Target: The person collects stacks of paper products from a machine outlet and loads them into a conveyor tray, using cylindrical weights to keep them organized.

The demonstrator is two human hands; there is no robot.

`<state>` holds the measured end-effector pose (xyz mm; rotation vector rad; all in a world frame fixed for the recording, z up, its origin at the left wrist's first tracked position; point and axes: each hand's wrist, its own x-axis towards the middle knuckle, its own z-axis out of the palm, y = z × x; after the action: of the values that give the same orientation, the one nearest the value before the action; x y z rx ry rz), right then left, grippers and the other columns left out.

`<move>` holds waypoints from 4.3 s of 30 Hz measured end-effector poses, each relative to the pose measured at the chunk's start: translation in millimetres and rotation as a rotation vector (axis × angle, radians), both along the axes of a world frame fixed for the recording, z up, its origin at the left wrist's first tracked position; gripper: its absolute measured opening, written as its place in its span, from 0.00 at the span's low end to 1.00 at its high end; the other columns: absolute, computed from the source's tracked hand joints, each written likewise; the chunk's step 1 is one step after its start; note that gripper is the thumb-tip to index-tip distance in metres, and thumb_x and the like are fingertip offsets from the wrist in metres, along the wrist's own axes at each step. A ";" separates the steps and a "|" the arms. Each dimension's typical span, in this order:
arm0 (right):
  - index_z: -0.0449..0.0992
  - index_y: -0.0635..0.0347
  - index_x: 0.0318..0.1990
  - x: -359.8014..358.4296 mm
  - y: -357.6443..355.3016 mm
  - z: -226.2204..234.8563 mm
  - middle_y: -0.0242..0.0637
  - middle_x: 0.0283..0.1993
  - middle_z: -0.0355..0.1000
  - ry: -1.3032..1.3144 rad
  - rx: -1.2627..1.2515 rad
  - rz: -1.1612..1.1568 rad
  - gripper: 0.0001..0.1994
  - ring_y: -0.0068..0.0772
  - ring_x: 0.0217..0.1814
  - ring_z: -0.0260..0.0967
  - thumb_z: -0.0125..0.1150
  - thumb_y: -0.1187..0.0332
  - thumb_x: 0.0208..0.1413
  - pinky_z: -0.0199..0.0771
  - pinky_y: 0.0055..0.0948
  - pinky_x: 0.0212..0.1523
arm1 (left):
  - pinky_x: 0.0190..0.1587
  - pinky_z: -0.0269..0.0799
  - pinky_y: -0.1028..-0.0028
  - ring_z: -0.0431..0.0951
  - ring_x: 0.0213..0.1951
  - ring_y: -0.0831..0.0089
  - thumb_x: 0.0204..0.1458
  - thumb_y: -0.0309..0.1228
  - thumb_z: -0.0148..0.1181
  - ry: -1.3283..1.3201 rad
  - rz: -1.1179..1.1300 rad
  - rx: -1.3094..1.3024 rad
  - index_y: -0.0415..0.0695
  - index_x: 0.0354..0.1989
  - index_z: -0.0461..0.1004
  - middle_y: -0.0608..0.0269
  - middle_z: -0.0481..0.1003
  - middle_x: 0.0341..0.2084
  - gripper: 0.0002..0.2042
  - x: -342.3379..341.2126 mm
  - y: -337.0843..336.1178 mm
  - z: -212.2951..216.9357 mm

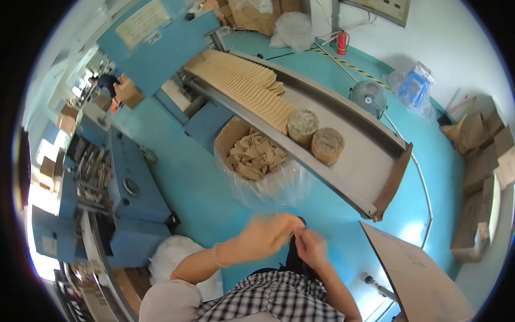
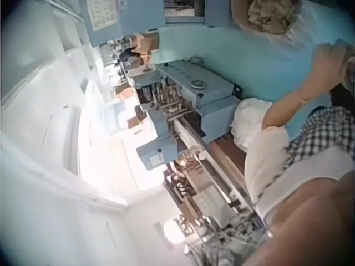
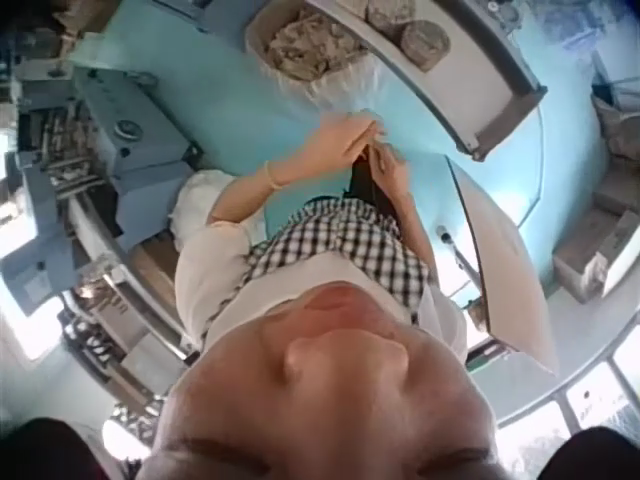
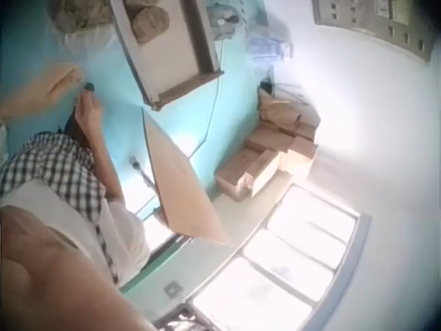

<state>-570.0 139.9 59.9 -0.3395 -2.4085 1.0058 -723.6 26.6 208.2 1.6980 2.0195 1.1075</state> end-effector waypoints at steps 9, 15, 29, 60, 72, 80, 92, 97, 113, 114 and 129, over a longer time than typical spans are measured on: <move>0.78 0.62 0.42 -107.4 116.7 91.4 0.41 0.38 0.76 0.222 0.110 -0.096 0.11 0.45 0.38 0.75 0.68 0.79 0.50 0.75 0.36 0.36 | 0.33 0.70 0.55 0.77 0.32 0.49 0.58 0.30 0.60 0.295 0.333 0.052 0.44 0.39 0.73 0.46 0.76 0.29 0.05 -175.1 142.8 -18.9; 0.73 0.59 0.56 -139.3 141.9 106.6 0.50 0.66 0.62 0.003 0.194 -0.322 0.23 0.56 0.65 0.61 0.69 0.75 0.51 0.66 0.47 0.60 | 0.60 0.49 0.34 0.49 0.69 0.35 0.51 0.25 0.60 0.601 0.451 -0.107 0.43 0.56 0.65 0.39 0.52 0.68 0.23 -313.1 242.8 -50.5; 0.66 0.53 0.64 -184.5 208.2 85.4 0.62 0.66 0.56 -0.212 0.015 -0.634 0.35 0.66 0.62 0.63 0.75 0.61 0.47 0.68 0.51 0.60 | 0.65 0.37 0.30 0.36 0.75 0.37 0.51 0.24 0.58 0.719 0.329 -0.356 0.54 0.56 0.70 0.43 0.42 0.75 0.22 -433.7 305.0 -86.9; 0.70 0.57 0.62 -234.7 183.7 92.2 0.47 0.62 0.63 -0.197 0.406 -0.615 0.30 0.47 0.66 0.60 0.69 0.70 0.49 0.57 0.44 0.66 | 0.68 0.36 0.43 0.46 0.75 0.46 0.42 0.33 0.64 0.222 0.241 0.150 0.49 0.62 0.69 0.47 0.53 0.73 0.33 -249.4 159.6 -89.3; 0.51 0.59 0.74 -259.9 130.4 70.8 0.41 0.27 0.64 -0.254 -0.251 -0.359 0.27 0.35 0.28 0.63 0.46 0.67 0.71 0.65 0.34 0.31 | 0.64 0.46 0.44 0.54 0.69 0.47 0.53 0.46 0.66 0.145 0.972 0.365 0.45 0.67 0.61 0.48 0.58 0.68 0.36 -440.6 136.9 -131.5; 0.52 0.63 0.73 -260.1 131.4 67.2 0.44 0.31 0.68 -0.191 -0.242 -0.309 0.27 0.36 0.32 0.65 0.48 0.66 0.70 0.68 0.31 0.37 | 0.62 0.47 0.38 0.54 0.69 0.50 0.53 0.57 0.63 -0.014 1.200 0.133 0.44 0.68 0.60 0.51 0.65 0.64 0.41 -586.5 127.1 -132.2; 0.55 0.67 0.71 -266.4 133.6 70.0 0.61 0.65 0.65 -0.163 -0.226 -0.312 0.26 0.53 0.66 0.65 0.48 0.68 0.69 0.62 0.39 0.65 | 0.61 0.49 0.42 0.58 0.67 0.53 0.56 0.58 0.60 0.055 1.320 0.152 0.44 0.64 0.70 0.51 0.69 0.60 0.35 -586.8 137.2 -137.1; 0.53 0.65 0.72 -264.1 131.7 70.4 0.61 0.64 0.61 -0.227 -0.148 -0.305 0.38 0.61 0.63 0.65 0.65 0.65 0.59 0.66 0.42 0.63 | 0.57 0.54 0.49 0.66 0.58 0.53 0.54 0.48 0.64 0.274 1.316 0.144 0.41 0.47 0.74 0.52 0.74 0.49 0.23 -582.1 136.0 -128.1; 0.64 0.48 0.70 -308.3 166.3 99.8 0.73 0.61 0.62 -0.364 -0.083 -0.507 0.44 0.69 0.56 0.69 0.77 0.53 0.44 0.74 0.50 0.54 | 0.53 0.72 0.56 0.78 0.50 0.45 0.58 0.52 0.50 0.272 0.797 -0.267 0.46 0.51 0.75 0.43 0.79 0.45 0.24 -597.1 151.2 -80.6; 0.66 0.52 0.69 -308.5 175.2 107.9 0.70 0.58 0.66 -0.416 -0.144 -0.465 0.43 0.66 0.52 0.72 0.76 0.50 0.44 0.74 0.48 0.53 | 0.53 0.72 0.56 0.77 0.51 0.46 0.59 0.51 0.50 0.309 0.755 -0.312 0.44 0.50 0.76 0.43 0.79 0.46 0.24 -604.7 153.7 -75.8; 0.68 0.62 0.67 -147.3 256.9 133.5 0.54 0.64 0.69 -1.184 -0.382 -0.202 0.51 0.52 0.67 0.67 0.54 0.24 0.49 0.65 0.40 0.66 | 0.56 0.73 0.57 0.78 0.53 0.47 0.57 0.64 0.41 0.497 0.211 -0.954 0.42 0.47 0.82 0.39 0.78 0.50 0.36 -501.7 223.7 -51.5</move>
<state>-717.3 396.8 193.4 -1.6691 -2.9868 1.3996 -1225.3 250.2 156.7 1.2940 2.4338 -0.3231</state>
